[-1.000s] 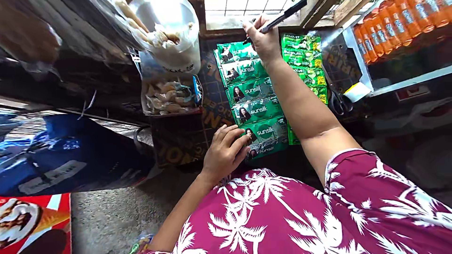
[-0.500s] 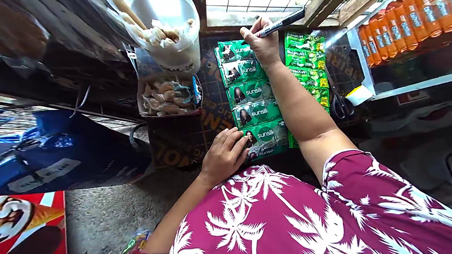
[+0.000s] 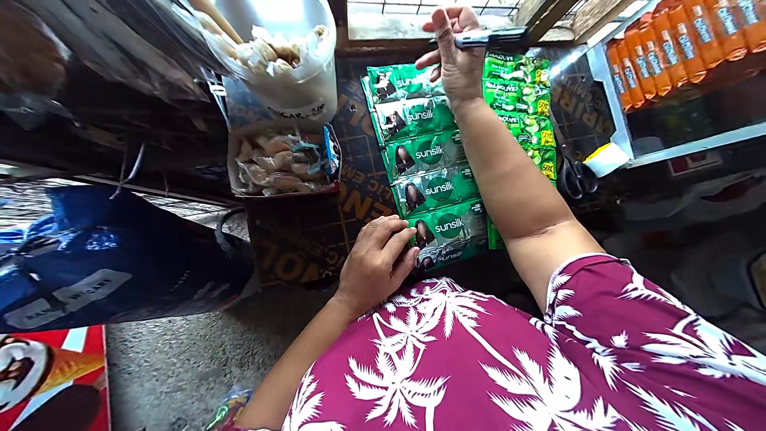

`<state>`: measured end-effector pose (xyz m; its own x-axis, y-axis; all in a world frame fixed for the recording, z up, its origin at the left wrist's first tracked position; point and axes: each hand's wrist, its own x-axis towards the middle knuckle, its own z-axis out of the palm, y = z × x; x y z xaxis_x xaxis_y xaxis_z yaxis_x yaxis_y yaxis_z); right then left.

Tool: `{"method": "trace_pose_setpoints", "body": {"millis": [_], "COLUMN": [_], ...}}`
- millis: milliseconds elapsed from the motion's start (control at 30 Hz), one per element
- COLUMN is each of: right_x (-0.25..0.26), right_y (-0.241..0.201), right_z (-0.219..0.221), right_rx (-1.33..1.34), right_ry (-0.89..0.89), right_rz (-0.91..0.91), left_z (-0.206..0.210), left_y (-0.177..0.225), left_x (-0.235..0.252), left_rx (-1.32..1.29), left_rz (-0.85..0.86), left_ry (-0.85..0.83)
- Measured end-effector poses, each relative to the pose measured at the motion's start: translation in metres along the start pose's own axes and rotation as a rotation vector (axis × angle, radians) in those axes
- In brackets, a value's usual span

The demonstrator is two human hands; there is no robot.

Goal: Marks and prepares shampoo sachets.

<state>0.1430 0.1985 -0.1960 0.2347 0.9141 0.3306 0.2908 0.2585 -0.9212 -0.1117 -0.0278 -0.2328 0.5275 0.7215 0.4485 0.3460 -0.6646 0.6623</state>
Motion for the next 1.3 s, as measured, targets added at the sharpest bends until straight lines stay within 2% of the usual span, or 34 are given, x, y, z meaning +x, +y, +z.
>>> {"method": "trace_pose_setpoints", "body": {"millis": [100,233,300,333,500,600,667,767,900,1100,1167,1233,1300], "right_x": [0.008,0.022,0.025,0.024,0.023,0.023,0.018,0.011,0.0,0.0,0.003,0.004,0.006], "right_y": [-0.015,-0.015,-0.023,-0.027,-0.048,-0.061,-0.067,-0.071,-0.071,-0.061,-0.055,-0.05,-0.044], "right_z": [-0.01,-0.022,-0.022,-0.021,-0.027,-0.039,-0.045,-0.048,-0.051,-0.056,-0.056,-0.054,-0.053], "right_rx": [-0.27,-0.658,-0.756,-0.784,-0.742,-0.705,-0.679,-0.661,-0.611,-0.583,-0.583,-0.565,-0.484], "right_ry": [-0.216,-0.632,-0.769,-0.781,-0.674,-0.665,-0.638,-0.575,-0.519,-0.457,-0.429,-0.368,-0.281], "right_rz": [-0.013,-0.33,-0.316,-0.292,-0.224,-0.267,-0.339,-0.428,-0.505,-0.495,-0.487,-0.485,-0.485], "left_z": [0.004,0.004,0.003,0.002,-0.011,-0.017,-0.012,0.006,0.021,0.02,0.022,0.026,0.025], "left_y": [-0.002,-0.001,0.0,0.001,0.011,0.009,0.001,-0.017,-0.044,-0.065,-0.069,-0.071,-0.066], "left_x": [-0.001,0.0,0.001,0.001,0.029,0.076,0.116,0.168,0.211,0.229,0.231,0.23,0.226], "left_rx": [0.096,0.089,0.068,0.047,-0.149,-0.241,-0.312,-0.272,-0.19,-0.333,-0.33,-0.277,-0.075], "left_rz": [0.04,0.026,0.011,-0.002,-0.202,-0.357,-0.396,-0.389,-0.474,-0.539,-0.541,-0.554,-0.555], "left_ry": [-0.01,-0.004,-0.01,-0.016,0.05,0.188,0.274,0.357,0.451,0.323,0.335,0.352,0.333]}}
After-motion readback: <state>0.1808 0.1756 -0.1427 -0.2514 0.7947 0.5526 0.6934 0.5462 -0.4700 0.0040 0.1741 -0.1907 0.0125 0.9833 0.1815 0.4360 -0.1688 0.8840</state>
